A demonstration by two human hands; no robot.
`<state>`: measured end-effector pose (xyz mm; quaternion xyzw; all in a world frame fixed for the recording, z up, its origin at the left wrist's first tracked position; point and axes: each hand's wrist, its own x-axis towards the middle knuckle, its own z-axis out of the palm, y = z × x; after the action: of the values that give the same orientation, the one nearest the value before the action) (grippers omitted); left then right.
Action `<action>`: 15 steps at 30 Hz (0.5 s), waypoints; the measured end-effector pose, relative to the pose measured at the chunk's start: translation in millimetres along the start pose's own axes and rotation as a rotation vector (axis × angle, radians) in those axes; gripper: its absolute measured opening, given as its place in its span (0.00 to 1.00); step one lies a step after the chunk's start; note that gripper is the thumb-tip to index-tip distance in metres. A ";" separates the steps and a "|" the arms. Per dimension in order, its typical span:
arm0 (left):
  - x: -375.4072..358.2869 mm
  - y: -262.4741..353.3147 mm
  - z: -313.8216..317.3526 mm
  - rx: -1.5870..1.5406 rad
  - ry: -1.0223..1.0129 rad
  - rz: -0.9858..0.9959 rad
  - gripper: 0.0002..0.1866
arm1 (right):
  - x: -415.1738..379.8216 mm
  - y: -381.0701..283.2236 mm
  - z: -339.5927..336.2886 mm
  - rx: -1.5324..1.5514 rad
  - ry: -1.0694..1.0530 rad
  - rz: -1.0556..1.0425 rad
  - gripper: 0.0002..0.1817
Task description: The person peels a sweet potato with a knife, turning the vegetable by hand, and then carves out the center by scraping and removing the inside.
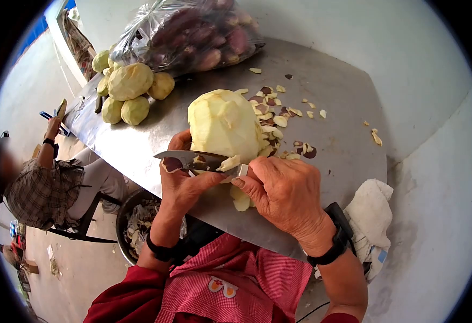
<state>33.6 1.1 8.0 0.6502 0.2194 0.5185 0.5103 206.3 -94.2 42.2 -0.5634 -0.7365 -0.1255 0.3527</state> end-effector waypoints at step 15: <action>-1.9 -6.3 3.2 0.075 0.026 0.039 0.43 | 2.9 -4.9 -4.3 0.058 0.003 0.020 0.16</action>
<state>37.3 0.5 1.7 0.6662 0.2325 0.5279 0.4726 203.1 -96.3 48.3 -0.5602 -0.7335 -0.1016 0.3712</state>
